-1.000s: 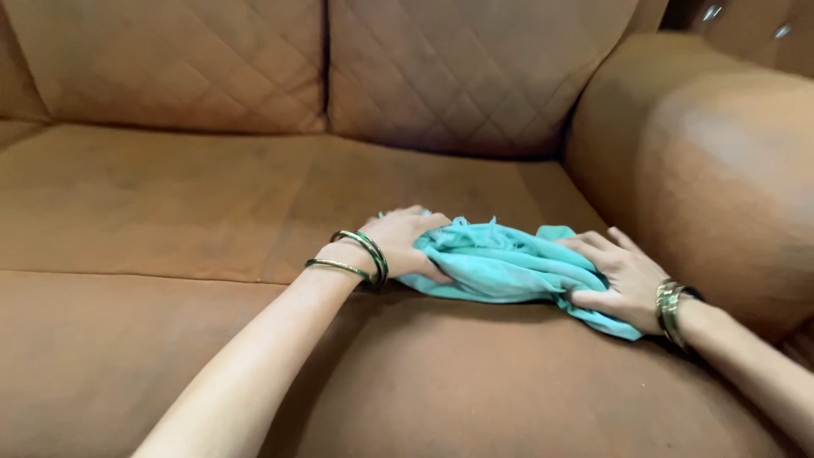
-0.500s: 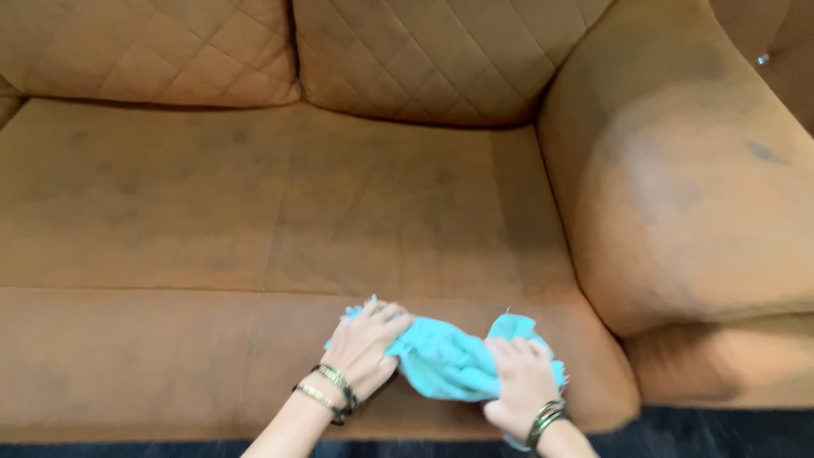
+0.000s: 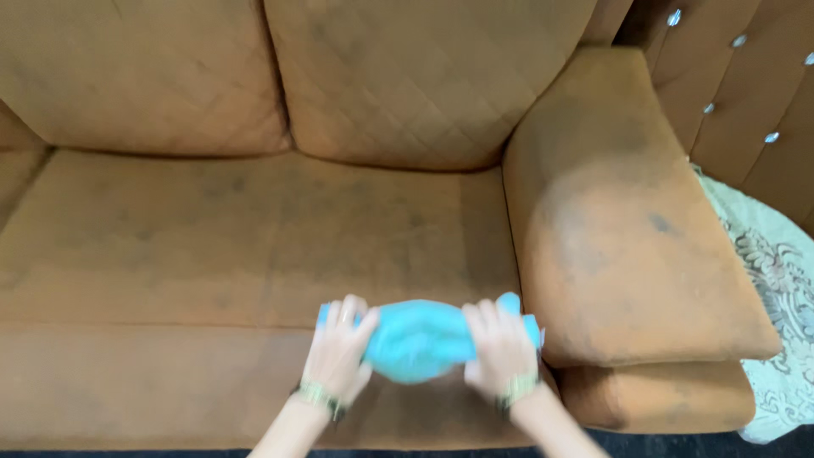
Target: The person wipes the seat cushions and backrest of a brown sofa using a light blue cloth. They move along the sofa, cleaning multiple sections including the armrests and the area near the window.
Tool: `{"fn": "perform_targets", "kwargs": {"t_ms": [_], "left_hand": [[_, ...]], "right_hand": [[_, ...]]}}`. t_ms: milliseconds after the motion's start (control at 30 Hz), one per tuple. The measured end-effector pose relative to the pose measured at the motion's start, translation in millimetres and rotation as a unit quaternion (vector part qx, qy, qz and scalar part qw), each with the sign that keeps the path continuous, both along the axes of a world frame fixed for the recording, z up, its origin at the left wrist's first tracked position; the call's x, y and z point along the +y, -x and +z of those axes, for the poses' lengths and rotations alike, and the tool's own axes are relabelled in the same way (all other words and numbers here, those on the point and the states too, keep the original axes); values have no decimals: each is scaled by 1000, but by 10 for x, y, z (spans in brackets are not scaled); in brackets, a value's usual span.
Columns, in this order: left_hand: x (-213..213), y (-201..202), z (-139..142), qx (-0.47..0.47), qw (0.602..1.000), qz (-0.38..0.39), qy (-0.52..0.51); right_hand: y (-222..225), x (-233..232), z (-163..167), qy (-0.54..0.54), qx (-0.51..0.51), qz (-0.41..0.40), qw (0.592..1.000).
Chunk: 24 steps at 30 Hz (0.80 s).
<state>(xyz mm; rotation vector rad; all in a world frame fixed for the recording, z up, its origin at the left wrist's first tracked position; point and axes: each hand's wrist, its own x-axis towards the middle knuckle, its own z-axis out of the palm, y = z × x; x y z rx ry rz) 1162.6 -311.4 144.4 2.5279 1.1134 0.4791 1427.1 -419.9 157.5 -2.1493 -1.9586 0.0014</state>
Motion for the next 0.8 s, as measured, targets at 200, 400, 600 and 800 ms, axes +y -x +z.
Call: {"fn": "perform_targets", "kwargs": {"t_ms": [200, 400, 600, 800], "left_hand": [[42, -996, -542, 160, 978, 45, 123], [-475, -748, -775, 171, 981, -25, 86], [-1573, -368, -1034, 124, 989, -74, 0], [-2050, -48, -964, 292, 907, -220, 209]], "right_hand": [[-631, 458, -709, 209, -33, -60, 976], [-218, -664, -715, 155, -101, -86, 979], [53, -1613, -875, 243, -92, -131, 957], [256, -1623, -923, 299, -38, -63, 951]]}}
